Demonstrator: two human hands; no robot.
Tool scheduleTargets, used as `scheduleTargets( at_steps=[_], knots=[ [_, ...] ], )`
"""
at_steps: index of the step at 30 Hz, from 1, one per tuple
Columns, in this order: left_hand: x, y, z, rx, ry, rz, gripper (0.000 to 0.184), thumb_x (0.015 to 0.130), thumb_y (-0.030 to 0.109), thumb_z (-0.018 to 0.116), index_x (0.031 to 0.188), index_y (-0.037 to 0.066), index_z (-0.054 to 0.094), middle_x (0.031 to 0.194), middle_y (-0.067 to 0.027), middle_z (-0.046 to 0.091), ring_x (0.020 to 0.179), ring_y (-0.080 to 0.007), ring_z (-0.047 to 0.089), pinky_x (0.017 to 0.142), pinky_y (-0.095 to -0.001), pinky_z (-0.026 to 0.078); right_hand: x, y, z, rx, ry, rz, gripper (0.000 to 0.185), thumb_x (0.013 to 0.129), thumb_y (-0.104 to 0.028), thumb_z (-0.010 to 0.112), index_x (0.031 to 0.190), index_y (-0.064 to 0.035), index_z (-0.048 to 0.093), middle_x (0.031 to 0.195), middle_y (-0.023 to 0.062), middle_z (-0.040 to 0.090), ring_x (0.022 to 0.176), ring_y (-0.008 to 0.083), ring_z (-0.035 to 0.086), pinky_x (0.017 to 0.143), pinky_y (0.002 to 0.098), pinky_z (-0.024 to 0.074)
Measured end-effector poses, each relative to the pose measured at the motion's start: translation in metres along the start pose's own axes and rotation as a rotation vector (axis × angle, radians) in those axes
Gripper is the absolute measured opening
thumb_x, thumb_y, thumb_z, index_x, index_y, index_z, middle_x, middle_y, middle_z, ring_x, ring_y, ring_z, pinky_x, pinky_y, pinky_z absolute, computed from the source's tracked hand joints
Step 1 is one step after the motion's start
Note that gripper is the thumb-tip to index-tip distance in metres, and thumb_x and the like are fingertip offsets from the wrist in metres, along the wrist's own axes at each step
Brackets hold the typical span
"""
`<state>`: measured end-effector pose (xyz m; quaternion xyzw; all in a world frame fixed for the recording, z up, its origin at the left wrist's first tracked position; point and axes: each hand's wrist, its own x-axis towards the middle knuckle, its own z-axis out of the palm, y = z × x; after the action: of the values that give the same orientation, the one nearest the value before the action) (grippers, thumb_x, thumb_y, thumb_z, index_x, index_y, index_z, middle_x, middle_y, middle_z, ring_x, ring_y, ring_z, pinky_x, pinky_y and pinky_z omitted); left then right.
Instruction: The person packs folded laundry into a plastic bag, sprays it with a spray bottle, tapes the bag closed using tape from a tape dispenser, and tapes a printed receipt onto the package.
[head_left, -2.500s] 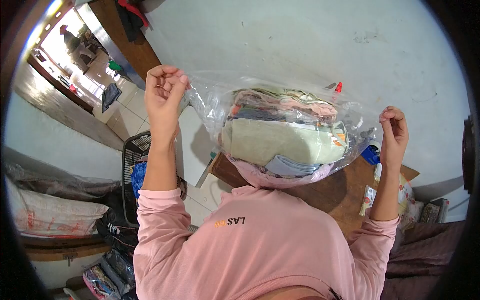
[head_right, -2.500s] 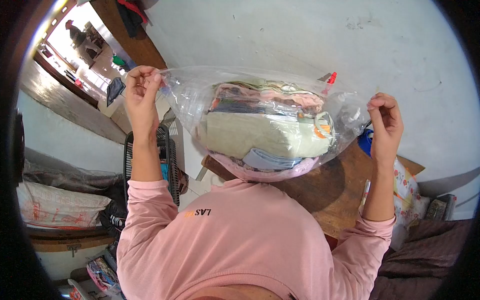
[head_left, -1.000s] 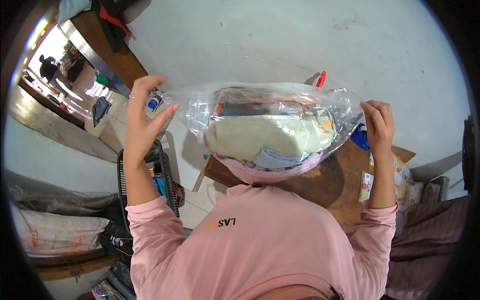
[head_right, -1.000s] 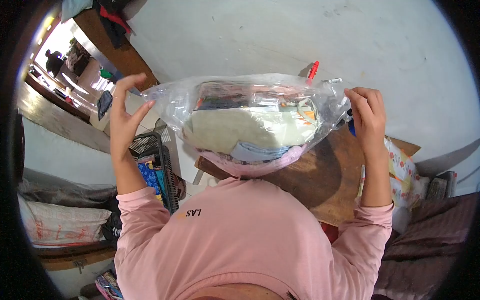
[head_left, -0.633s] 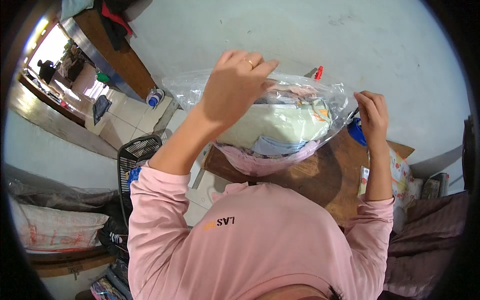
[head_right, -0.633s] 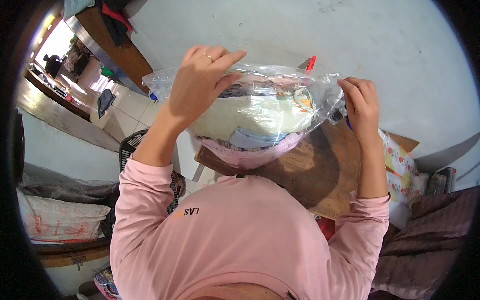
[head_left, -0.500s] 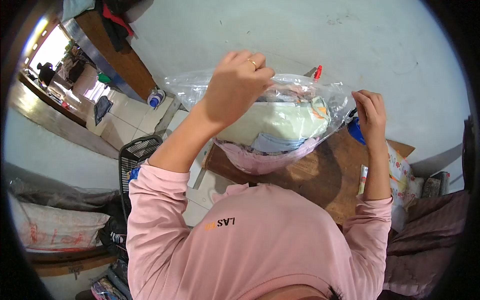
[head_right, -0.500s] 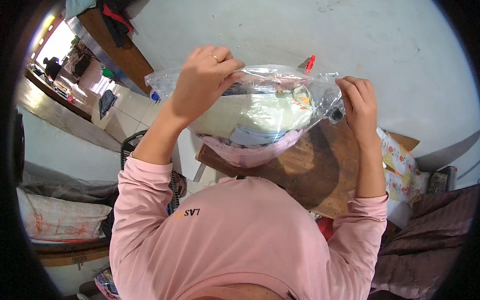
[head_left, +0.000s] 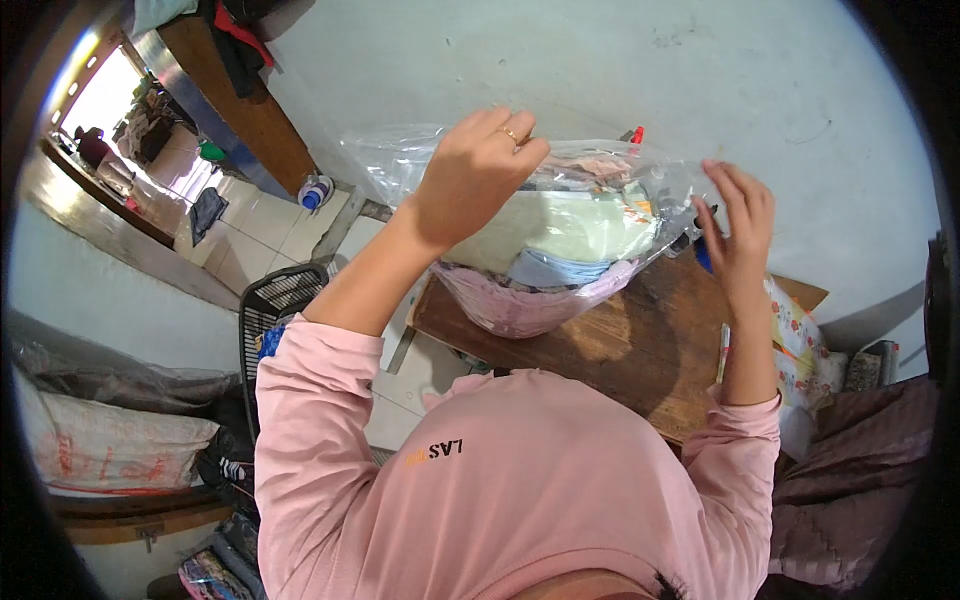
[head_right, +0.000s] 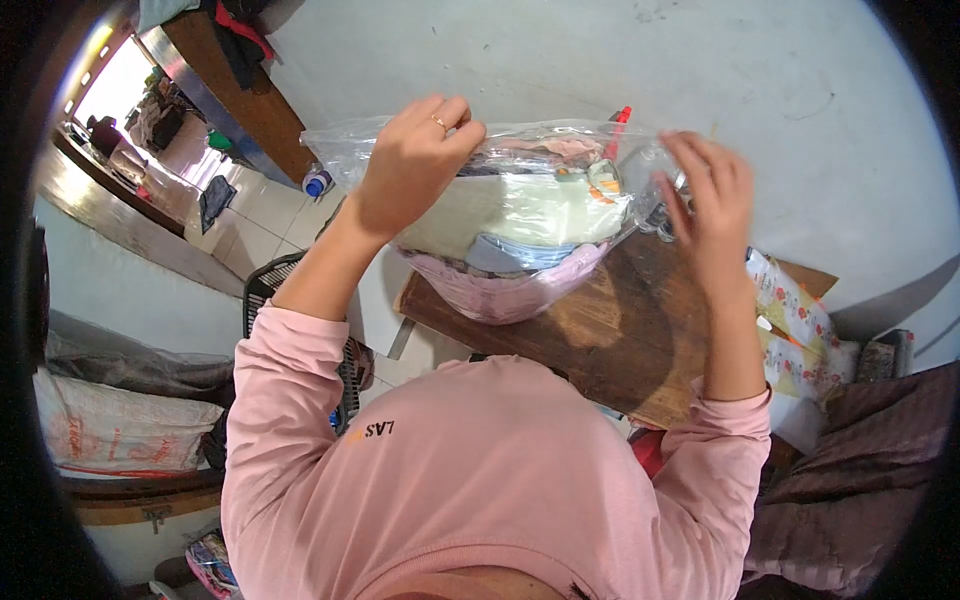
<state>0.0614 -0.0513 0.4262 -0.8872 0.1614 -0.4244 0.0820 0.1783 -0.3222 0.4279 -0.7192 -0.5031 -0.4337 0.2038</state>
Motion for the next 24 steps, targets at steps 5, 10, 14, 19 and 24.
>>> scheduleTargets(
  at_steps=[5,10,14,19,24],
  knots=[
    [-0.005,0.012,-0.001,-0.065,-0.075,-0.055,0.009,0.071,0.005,0.057,0.080,0.003,0.055,0.090,-0.0080,0.059,0.076,-0.0256,0.062,0.065,-0.0332,0.050,-0.002,-0.071,0.024,0.298,-0.388,-0.272,0.045,0.084,-0.022,0.059,0.123,-0.0014,0.050,0.121,0.0138,0.053,0.115,0.0271,0.049,0.099,0.0416,0.0377],
    [-0.016,0.025,-0.003,-0.155,-0.238,-0.050,0.011,0.073,0.007,0.055,0.083,0.002,0.054,0.090,-0.0106,0.058,0.077,-0.0265,0.062,0.065,-0.0336,0.050,-0.011,-0.066,0.074,0.243,-0.530,-0.199,0.051,0.090,-0.032,0.051,0.128,0.0012,0.044,0.127,0.0158,0.049,0.122,0.0281,0.044,0.105,0.0422,0.0314],
    [-0.033,0.044,0.006,-0.179,-0.264,0.009,0.013,0.072,0.008,0.055,0.083,0.001,0.052,0.086,-0.0112,0.055,0.078,-0.0263,0.062,0.065,-0.0340,0.050,-0.015,-0.058,0.088,0.258,-0.530,-0.191,0.052,0.093,-0.035,0.046,0.129,0.0033,0.043,0.132,0.0172,0.046,0.123,0.0283,0.043,0.106,0.0422,0.0299],
    [-0.060,0.064,0.020,-0.161,-0.176,0.009,0.013,0.071,0.009,0.056,0.082,0.004,0.051,0.089,-0.0092,0.054,0.082,-0.0228,0.060,0.067,-0.0333,0.050,-0.012,-0.055,0.092,0.337,-0.606,-0.114,0.047,0.092,-0.026,0.047,0.131,0.0004,0.043,0.132,0.0178,0.047,0.122,0.0307,0.043,0.105,0.0423,0.0305],
    [-0.074,0.072,0.025,-0.129,-0.131,-0.030,0.014,0.069,0.010,0.059,0.080,0.005,0.052,0.091,-0.0079,0.054,0.081,-0.0202,0.059,0.069,-0.0307,0.049,-0.011,-0.052,0.095,0.445,-0.647,0.018,0.041,0.090,-0.021,0.050,0.127,-0.0032,0.048,0.126,0.0172,0.051,0.118,0.0320,0.047,0.101,0.0419,0.0336]
  ],
)
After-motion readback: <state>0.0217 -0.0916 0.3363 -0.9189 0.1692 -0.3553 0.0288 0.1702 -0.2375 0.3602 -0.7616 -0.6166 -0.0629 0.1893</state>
